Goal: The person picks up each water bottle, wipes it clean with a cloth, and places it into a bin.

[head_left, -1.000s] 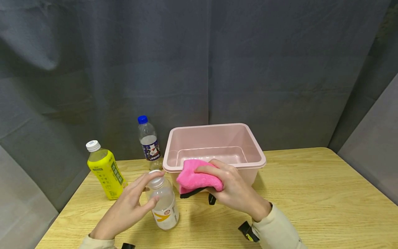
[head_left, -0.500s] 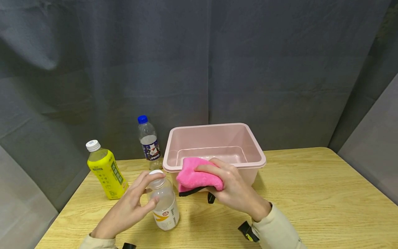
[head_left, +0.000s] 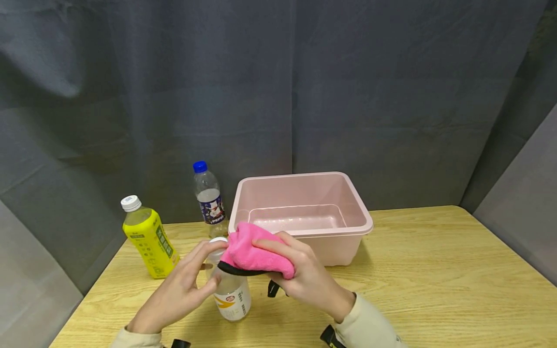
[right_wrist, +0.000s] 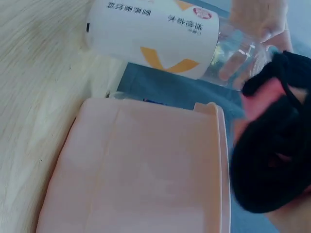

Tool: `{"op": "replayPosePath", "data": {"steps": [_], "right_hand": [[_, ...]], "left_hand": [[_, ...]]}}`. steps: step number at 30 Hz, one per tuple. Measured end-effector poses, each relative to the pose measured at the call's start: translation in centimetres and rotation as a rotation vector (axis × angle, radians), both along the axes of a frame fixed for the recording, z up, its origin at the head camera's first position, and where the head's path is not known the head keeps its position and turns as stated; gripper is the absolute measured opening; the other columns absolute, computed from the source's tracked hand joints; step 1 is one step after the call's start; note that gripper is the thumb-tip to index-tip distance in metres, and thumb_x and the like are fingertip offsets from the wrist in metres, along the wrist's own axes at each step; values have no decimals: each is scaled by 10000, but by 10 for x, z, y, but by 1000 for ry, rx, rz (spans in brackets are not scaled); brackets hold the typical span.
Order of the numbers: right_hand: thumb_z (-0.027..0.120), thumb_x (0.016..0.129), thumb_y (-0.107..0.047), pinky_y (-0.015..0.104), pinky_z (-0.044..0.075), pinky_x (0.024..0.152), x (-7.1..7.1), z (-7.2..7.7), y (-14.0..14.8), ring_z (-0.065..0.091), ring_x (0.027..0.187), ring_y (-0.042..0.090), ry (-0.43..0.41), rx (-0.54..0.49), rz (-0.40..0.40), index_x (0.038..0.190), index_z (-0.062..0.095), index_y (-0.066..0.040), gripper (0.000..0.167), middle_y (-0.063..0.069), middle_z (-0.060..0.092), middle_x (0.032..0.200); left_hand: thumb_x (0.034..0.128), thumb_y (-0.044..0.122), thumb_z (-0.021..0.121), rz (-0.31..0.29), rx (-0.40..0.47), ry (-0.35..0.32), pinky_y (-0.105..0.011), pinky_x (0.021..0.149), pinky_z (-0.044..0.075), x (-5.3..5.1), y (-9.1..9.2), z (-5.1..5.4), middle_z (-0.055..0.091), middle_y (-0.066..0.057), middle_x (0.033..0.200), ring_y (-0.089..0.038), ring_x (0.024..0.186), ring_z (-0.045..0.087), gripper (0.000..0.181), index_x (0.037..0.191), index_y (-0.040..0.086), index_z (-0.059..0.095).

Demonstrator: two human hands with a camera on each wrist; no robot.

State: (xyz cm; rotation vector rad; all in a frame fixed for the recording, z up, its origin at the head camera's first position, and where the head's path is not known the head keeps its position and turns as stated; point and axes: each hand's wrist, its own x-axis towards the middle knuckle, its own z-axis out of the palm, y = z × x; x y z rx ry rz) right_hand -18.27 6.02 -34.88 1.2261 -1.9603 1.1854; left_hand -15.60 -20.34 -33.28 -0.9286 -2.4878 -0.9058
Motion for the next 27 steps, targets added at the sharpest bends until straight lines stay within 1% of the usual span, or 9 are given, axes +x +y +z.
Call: {"op": "replayPosePath", "data": {"steps": [3,5,7,10,14,16,22,27], "right_hand": [[819,732,82,310,568,837,0,-4,0,653,952,170,-13,116,-13,1222,700,-51,521,72,666,1092],[832,736,70,290,568,828,0,-5,1,655,945,156,-25,158,-11,1214,704,-47,509,64,671,1083],[828,738,73,266,563,805,-1,-5,2,642,912,138,-33,172,-5,1213,704,-44,504,53,668,1053],[818,744,68,253,557,791,-1,-5,2,631,893,128,-15,185,-8,1209,705,-53,493,45,662,1036],[786,753,76,243,548,764,-1,-4,3,621,870,116,22,210,-28,1192,704,-91,477,22,645,1011],[767,755,85,226,533,722,0,-4,3,598,822,98,35,222,-40,1174,704,-118,470,4,628,978],[755,750,84,186,469,642,4,-1,3,524,728,73,47,279,-77,1130,703,-174,463,-27,590,930],[743,713,110,169,445,614,6,0,3,505,694,68,57,320,-96,1104,713,-184,490,-30,586,925]], "left_hand": [[879,-7,640,15,-2,-25,-448,886,577,1,1,1,576,51,1343,-207,1197,577,620,1420,264,503],[880,0,644,21,2,-37,-449,876,582,1,1,1,578,32,1368,-221,1198,584,640,1440,271,494],[873,-11,647,12,24,-57,-414,842,598,0,1,1,573,-7,1395,-251,1202,587,656,1452,258,492],[857,-33,654,-3,53,-72,-384,808,608,0,1,1,577,-44,1398,-284,1195,593,667,1447,240,505],[849,-40,672,-29,71,-89,-355,775,613,-1,0,0,589,-58,1360,-294,1180,592,666,1447,208,514],[848,-34,680,-35,70,-94,-350,766,614,0,0,0,595,-50,1333,-287,1165,593,665,1449,199,514],[852,-17,685,-22,64,-118,-361,740,619,0,0,0,601,-38,1301,-289,1144,597,653,1447,191,517],[842,-7,698,-12,47,-102,-317,733,611,-1,0,-1,606,-34,1288,-275,1124,603,651,1438,184,518]]}}
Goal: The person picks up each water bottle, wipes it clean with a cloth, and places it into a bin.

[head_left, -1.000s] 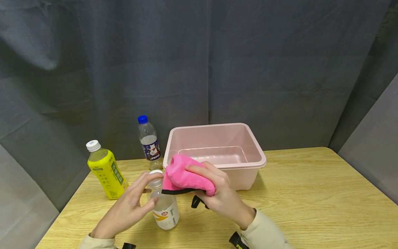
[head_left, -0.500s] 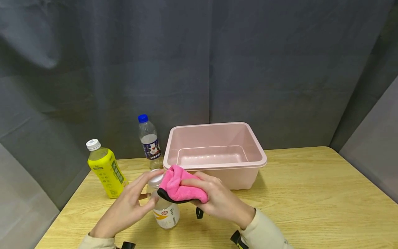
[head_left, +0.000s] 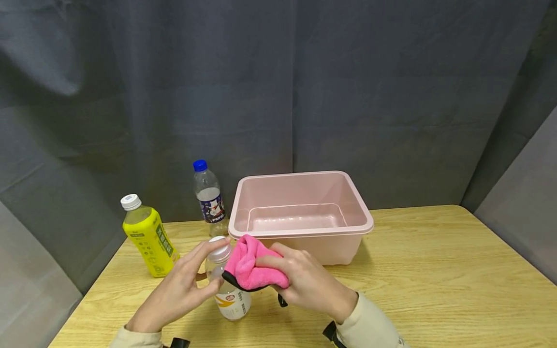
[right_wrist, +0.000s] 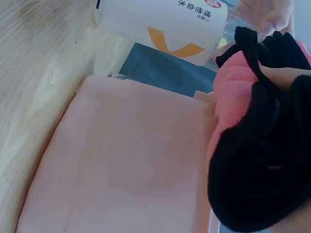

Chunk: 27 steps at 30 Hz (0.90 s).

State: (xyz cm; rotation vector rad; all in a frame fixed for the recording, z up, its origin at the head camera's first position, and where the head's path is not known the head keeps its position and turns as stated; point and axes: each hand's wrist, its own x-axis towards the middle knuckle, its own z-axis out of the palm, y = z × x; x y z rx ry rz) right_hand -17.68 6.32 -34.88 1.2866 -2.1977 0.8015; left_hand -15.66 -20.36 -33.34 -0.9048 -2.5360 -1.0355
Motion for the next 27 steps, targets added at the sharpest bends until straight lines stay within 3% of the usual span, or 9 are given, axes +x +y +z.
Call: {"op": "replayPosePath", "data": {"steps": [5,12,18,24,27], "right_hand": [[685,644,161,155,408,569,2,-1,0,474,643,56,10,41,-17,1046,723,-192,537,-48,558,884],[685,623,125,184,355,494,3,-5,-2,448,592,62,-21,193,-66,971,735,-225,496,-74,494,815],[691,624,122,198,358,492,3,-8,-3,464,607,70,-52,265,-71,951,717,-237,486,-73,491,800],[761,666,51,244,428,549,2,-25,-8,550,693,86,-63,478,-95,873,700,-253,372,-81,539,796],[757,678,59,226,435,578,1,-33,-10,544,709,54,-102,530,-85,881,719,-270,388,-123,550,796]], "left_hand": [[846,-12,707,-5,-5,15,-281,736,599,-1,0,0,606,-27,1274,-250,1101,607,649,1437,173,515],[856,-8,711,-3,1,-1,-272,727,596,0,0,0,604,-58,1282,-286,1095,616,637,1436,166,512],[860,-3,719,-4,0,-15,-310,723,611,0,0,1,598,-77,1298,-321,1105,614,634,1434,165,509],[865,0,716,-6,6,-20,-308,725,611,1,0,1,592,-75,1320,-328,1119,613,635,1436,182,508],[860,-10,714,-10,8,-2,-290,729,605,1,0,0,595,-67,1316,-312,1119,612,639,1435,178,509]]}}
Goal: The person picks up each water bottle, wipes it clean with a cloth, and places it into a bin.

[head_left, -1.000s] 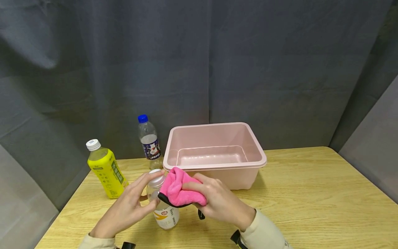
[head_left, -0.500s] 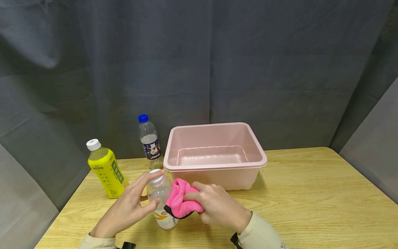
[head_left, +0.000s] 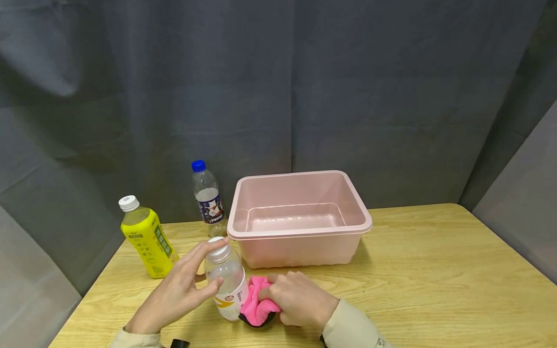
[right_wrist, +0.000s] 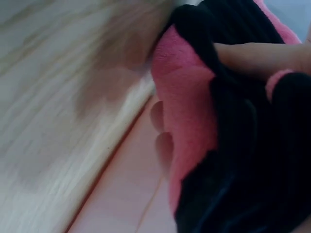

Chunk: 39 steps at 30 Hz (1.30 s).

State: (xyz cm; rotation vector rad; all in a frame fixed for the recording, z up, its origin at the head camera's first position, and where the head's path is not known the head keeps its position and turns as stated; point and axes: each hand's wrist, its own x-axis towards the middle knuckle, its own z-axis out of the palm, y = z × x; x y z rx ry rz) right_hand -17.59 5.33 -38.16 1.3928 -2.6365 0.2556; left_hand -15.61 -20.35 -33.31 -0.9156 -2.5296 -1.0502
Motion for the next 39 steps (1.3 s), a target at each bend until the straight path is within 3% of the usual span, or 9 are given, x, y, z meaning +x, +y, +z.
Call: {"op": "replayPosePath", "data": {"steps": [8,14,21,26,32,39], "right_hand": [[751,688,70,231,449,612,-2,-1,0,545,741,43,-27,16,0,921,736,-289,428,-140,565,818],[774,656,44,264,471,621,-2,10,7,579,745,80,17,-37,-9,984,748,-289,468,-94,577,830],[709,668,73,219,410,503,-1,27,11,503,609,87,104,-262,7,1056,747,-245,503,-72,511,811],[675,667,128,193,457,572,0,34,12,534,655,78,148,-430,36,1085,741,-202,537,-43,572,877],[681,680,162,280,570,736,-1,39,12,651,863,153,187,-641,76,1111,741,-125,521,44,659,1072],[689,684,171,233,539,709,0,41,11,602,792,151,159,-770,96,1153,747,-80,534,48,629,995]], "left_hand": [[845,-13,720,16,-9,1,-289,728,602,1,0,0,598,-72,1297,-318,1106,614,651,1434,164,508],[849,-8,714,5,-7,9,-284,726,598,0,0,-1,598,-66,1300,-303,1102,613,645,1435,165,507],[851,-25,710,-16,-7,43,-257,728,589,-1,0,0,606,-48,1276,-261,1085,620,642,1432,157,508],[859,-19,708,-13,-3,12,-287,724,603,-1,0,0,602,-51,1274,-264,1087,611,638,1436,163,505],[857,-23,706,-12,3,0,-301,718,609,-1,0,0,602,-47,1271,-263,1095,607,641,1438,161,507],[848,-36,710,-18,4,20,-240,718,585,-1,0,-1,608,-37,1264,-247,1089,610,638,1430,138,515]]}}
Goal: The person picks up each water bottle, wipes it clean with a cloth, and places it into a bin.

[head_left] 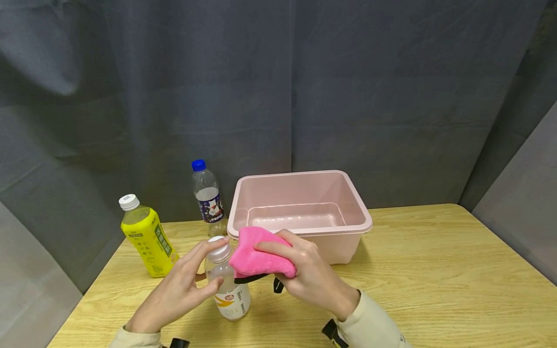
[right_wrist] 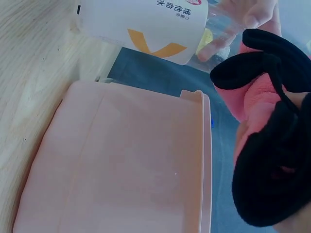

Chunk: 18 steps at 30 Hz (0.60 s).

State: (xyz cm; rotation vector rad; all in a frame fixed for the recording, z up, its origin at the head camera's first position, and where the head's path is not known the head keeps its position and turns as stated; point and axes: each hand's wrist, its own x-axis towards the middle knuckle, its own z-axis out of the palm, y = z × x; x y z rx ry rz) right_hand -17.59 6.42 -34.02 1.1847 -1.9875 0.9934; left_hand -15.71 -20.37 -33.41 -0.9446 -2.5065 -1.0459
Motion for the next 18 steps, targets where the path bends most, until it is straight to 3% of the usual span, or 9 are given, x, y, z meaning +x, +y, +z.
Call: {"op": "replayPosePath", "data": {"steps": [9,13,18], "right_hand": [[694,680,166,241,552,715,-1,-4,-1,618,800,148,13,21,0,1141,744,-88,528,58,642,1012],[696,683,146,224,536,676,-1,-7,-3,604,776,118,17,127,-13,1099,728,-149,511,21,635,984],[683,667,152,152,426,583,-1,-12,-4,494,666,63,-35,270,-28,1016,714,-189,489,-44,557,863]], "left_hand": [[847,-38,707,-10,7,0,-236,722,583,0,-1,-1,606,-27,1253,-242,1088,605,647,1433,156,512],[854,-32,709,-9,5,6,-231,722,581,0,-1,-1,606,-27,1250,-236,1084,606,638,1432,149,511],[868,-13,707,6,-7,0,-244,723,583,0,0,0,603,-29,1263,-234,1076,607,626,1435,163,508]]}}
